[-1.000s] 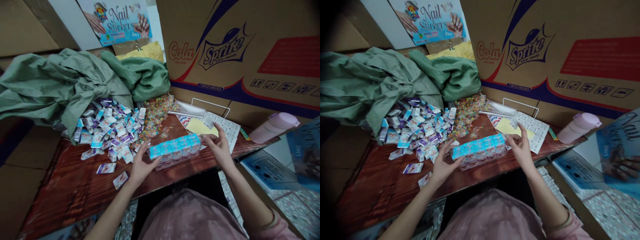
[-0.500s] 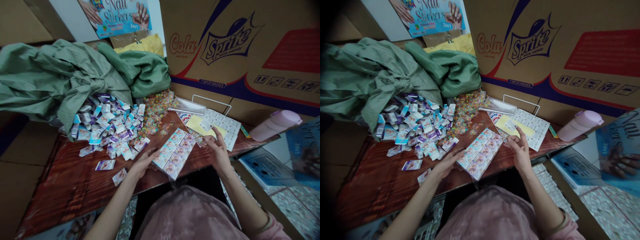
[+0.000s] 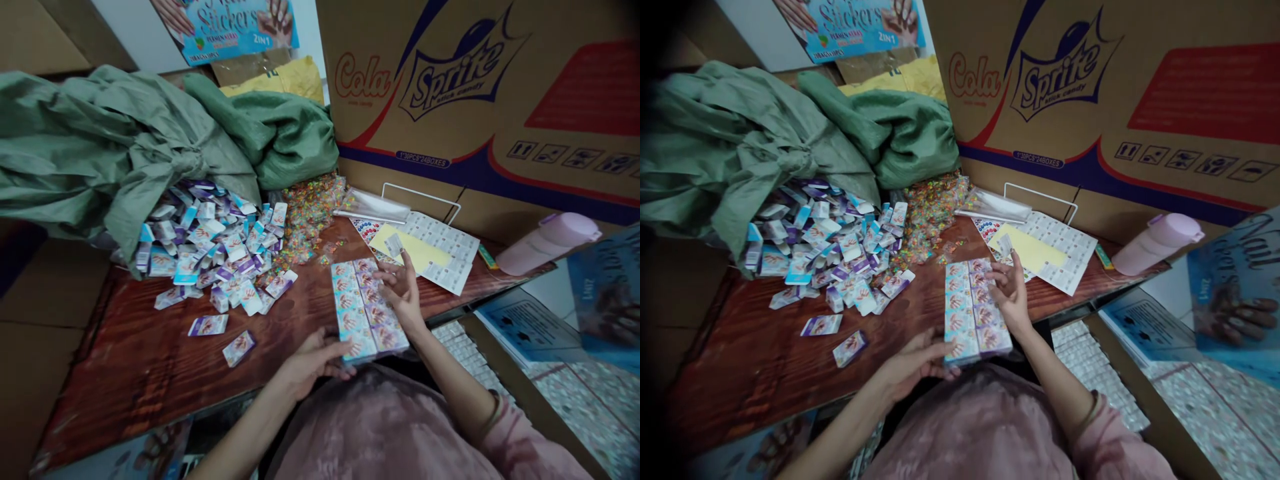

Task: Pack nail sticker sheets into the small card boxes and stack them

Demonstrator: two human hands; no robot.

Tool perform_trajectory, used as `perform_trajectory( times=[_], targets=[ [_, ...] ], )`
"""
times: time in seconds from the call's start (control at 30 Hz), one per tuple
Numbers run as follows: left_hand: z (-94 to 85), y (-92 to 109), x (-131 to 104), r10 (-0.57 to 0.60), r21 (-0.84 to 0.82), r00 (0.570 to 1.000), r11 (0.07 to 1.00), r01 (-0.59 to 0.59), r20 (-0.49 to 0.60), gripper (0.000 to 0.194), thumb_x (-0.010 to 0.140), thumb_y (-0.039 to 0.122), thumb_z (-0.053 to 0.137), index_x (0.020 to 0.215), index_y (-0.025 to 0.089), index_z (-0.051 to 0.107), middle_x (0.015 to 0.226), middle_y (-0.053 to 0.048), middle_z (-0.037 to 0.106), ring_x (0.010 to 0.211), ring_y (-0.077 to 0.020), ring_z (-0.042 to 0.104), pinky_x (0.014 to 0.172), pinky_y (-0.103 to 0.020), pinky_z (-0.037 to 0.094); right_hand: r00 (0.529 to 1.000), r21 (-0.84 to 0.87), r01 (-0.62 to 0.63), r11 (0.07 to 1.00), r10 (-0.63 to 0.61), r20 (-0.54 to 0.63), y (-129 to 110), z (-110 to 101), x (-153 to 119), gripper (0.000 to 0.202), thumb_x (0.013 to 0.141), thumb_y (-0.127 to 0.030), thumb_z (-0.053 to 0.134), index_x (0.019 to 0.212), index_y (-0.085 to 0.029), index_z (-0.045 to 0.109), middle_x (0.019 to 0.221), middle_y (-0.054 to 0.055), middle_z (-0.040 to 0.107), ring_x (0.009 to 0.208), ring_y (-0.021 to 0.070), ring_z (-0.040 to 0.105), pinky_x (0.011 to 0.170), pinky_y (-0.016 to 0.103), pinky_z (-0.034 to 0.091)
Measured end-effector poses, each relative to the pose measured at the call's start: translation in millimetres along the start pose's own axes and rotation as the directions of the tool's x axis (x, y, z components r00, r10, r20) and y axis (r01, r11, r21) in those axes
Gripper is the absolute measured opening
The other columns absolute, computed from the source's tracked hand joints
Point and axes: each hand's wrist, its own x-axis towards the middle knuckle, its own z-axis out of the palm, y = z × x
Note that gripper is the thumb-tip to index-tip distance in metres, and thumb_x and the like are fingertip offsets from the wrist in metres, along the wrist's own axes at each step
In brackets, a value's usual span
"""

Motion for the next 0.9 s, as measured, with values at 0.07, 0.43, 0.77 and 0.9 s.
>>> perform_trajectory(
  times=[0.07,0.43,0.77,0.9],
  targets=[
    [18.0,-13.5,-1.6,-0.044,-0.088,0.999,0.995,0.044,0.004,0.053,0.068,0.034,0.077,0.108,0.012,0.050,0.088,-0.009,0.068,0.061,-0.0167,0.068,0.056,-0.027,0.055,0.995,0.024,-0.029,0.999,0.026,0.096,1.6,-0.2,11.8,0.084,0.075,-0.036,0.066,0.145,-0.036,0.018,0.113,0.005,0.056,0.093,0.0187,0.064,0.089,0.041,0.049],
    [98.7,-11.3,38.5,-0.131,-0.411,0.898,0.855,0.317,0.420,0.050,0.079,0.060,0.055,0.094,0.013,0.049,0.098,-0.017,0.069,0.077,-0.0244,0.071,0.075,-0.034,0.052,0.994,0.072,-0.107,0.992,0.109,-0.032,-76.6,-39.5,68.5,0.061,0.072,-0.027,0.069,0.129,-0.034,0.048,0.086,-0.004,0.062,0.065,0.0103,0.056,0.077,0.034,0.055],
    [54.4,16.6,31.7,0.554,0.636,0.833,0.636,-0.437,0.019,0.019,0.083,0.020,0.048,0.099,0.019,0.059,0.070,0.000,0.061,0.060,-0.0115,0.054,0.062,-0.024,0.043,0.659,0.211,-0.751,0.626,0.694,0.290,-76.1,-23.5,-16.0,0.035,0.078,-0.028,0.066,0.111,-0.021,0.057,0.063,-0.005,0.057,0.034,0.0025,0.032,0.040,0.018,0.048],
    [33.9,32.8,35.2,0.849,0.901,0.523,0.171,-0.398,0.070,0.025,0.086,0.013,0.042,0.104,0.019,0.059,0.092,-0.005,0.064,0.088,-0.0190,0.058,0.082,-0.034,0.046,0.661,0.237,-0.750,0.618,0.691,0.292,-72.3,-19.6,-8.4,0.029,0.079,-0.028,0.066,0.106,-0.020,0.058,0.064,-0.005,0.057,0.035,0.0020,0.031,0.038,0.016,0.048]
  ],
)
